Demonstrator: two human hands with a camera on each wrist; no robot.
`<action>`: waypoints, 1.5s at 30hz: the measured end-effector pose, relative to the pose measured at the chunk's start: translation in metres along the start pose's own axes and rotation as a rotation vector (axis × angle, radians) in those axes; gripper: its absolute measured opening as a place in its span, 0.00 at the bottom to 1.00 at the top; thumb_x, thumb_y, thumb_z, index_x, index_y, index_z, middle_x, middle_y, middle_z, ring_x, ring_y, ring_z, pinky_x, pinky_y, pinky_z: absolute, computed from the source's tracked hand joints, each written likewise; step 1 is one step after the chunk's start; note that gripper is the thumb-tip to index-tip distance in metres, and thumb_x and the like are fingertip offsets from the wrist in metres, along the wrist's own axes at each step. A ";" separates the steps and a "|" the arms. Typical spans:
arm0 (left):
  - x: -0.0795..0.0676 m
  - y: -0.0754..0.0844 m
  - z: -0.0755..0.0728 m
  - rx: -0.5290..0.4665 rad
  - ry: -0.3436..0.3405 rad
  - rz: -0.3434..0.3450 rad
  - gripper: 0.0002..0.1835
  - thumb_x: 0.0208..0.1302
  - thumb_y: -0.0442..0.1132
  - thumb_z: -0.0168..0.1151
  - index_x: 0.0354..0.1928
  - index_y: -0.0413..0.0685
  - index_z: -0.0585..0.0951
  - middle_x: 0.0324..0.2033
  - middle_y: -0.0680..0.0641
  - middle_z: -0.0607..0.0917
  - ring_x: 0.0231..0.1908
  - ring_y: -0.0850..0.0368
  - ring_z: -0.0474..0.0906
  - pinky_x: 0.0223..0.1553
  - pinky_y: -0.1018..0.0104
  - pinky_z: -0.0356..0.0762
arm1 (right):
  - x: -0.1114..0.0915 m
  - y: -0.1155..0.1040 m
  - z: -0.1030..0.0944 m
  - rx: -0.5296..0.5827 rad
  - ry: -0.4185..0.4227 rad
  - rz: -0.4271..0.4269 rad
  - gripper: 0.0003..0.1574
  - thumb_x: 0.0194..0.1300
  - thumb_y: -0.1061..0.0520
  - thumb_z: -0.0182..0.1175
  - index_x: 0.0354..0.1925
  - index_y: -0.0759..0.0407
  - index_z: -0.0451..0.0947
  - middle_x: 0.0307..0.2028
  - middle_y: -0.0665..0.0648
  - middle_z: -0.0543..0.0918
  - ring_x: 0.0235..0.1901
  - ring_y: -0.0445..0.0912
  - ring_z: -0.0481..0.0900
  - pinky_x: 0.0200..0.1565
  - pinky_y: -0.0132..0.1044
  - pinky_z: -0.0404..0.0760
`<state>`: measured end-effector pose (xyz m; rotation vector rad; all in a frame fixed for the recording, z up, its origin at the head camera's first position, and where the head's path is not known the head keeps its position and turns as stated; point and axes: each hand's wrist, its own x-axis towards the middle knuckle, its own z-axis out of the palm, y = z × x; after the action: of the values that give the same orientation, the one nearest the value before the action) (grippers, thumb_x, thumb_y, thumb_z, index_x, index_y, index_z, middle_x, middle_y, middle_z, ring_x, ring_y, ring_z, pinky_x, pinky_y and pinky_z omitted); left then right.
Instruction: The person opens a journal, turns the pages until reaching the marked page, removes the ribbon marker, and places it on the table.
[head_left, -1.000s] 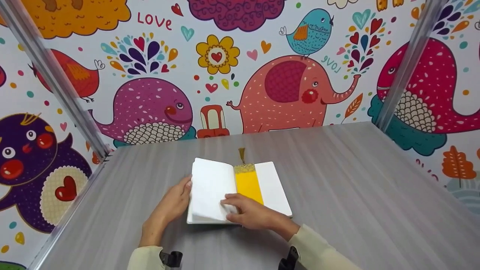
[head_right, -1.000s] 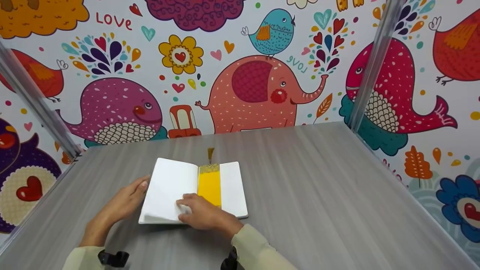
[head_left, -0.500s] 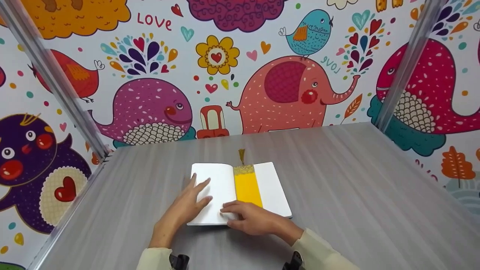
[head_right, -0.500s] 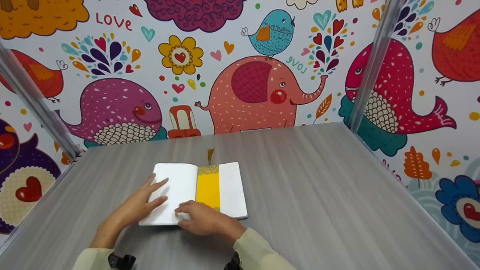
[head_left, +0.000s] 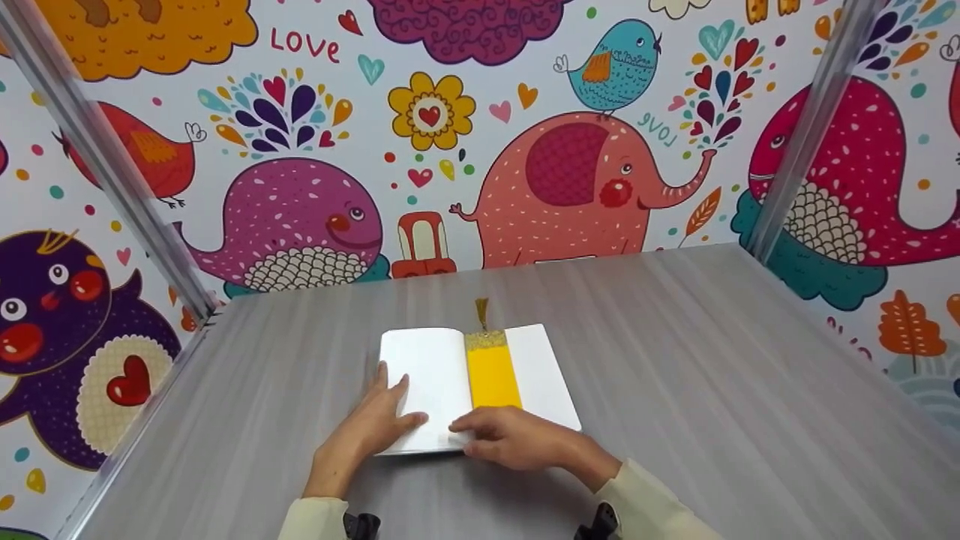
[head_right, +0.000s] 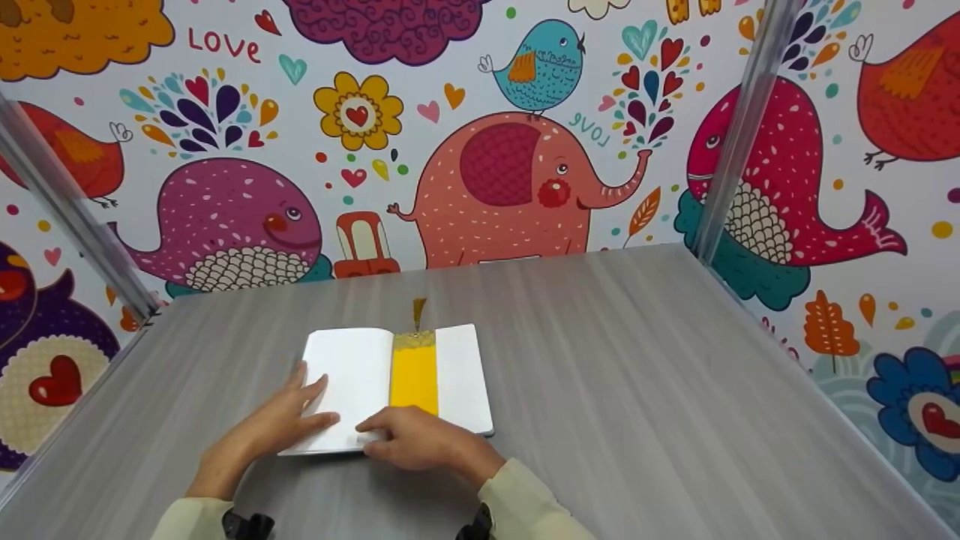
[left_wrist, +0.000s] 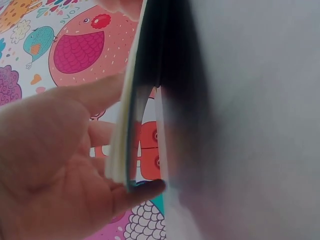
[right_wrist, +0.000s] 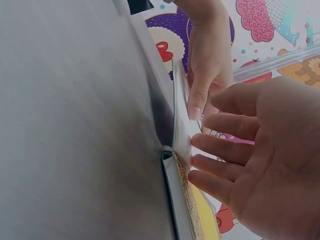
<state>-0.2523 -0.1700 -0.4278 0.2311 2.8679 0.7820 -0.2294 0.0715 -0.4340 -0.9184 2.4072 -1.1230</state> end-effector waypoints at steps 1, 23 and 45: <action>0.001 0.000 0.000 0.003 -0.003 -0.002 0.41 0.65 0.46 0.68 0.73 0.34 0.63 0.76 0.25 0.45 0.76 0.28 0.46 0.73 0.35 0.53 | 0.000 0.001 0.000 0.001 0.000 -0.001 0.22 0.73 0.52 0.58 0.62 0.56 0.79 0.59 0.54 0.83 0.50 0.37 0.77 0.56 0.32 0.77; 0.003 -0.003 0.006 0.040 -0.033 -0.009 0.39 0.66 0.47 0.67 0.71 0.31 0.65 0.74 0.22 0.52 0.75 0.27 0.52 0.73 0.36 0.56 | -0.001 0.013 -0.034 0.184 0.198 0.095 0.19 0.75 0.54 0.55 0.59 0.58 0.80 0.59 0.61 0.82 0.59 0.55 0.77 0.64 0.55 0.76; 0.000 0.006 0.014 0.004 -0.062 0.019 0.33 0.68 0.39 0.64 0.74 0.47 0.67 0.77 0.31 0.55 0.76 0.29 0.48 0.73 0.32 0.51 | 0.015 0.038 -0.028 0.342 0.534 0.463 0.32 0.64 0.62 0.66 0.66 0.62 0.72 0.64 0.63 0.75 0.52 0.51 0.82 0.49 0.41 0.86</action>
<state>-0.2488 -0.1576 -0.4367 0.2783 2.8138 0.7589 -0.2715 0.0954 -0.4461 0.0684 2.4916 -1.6544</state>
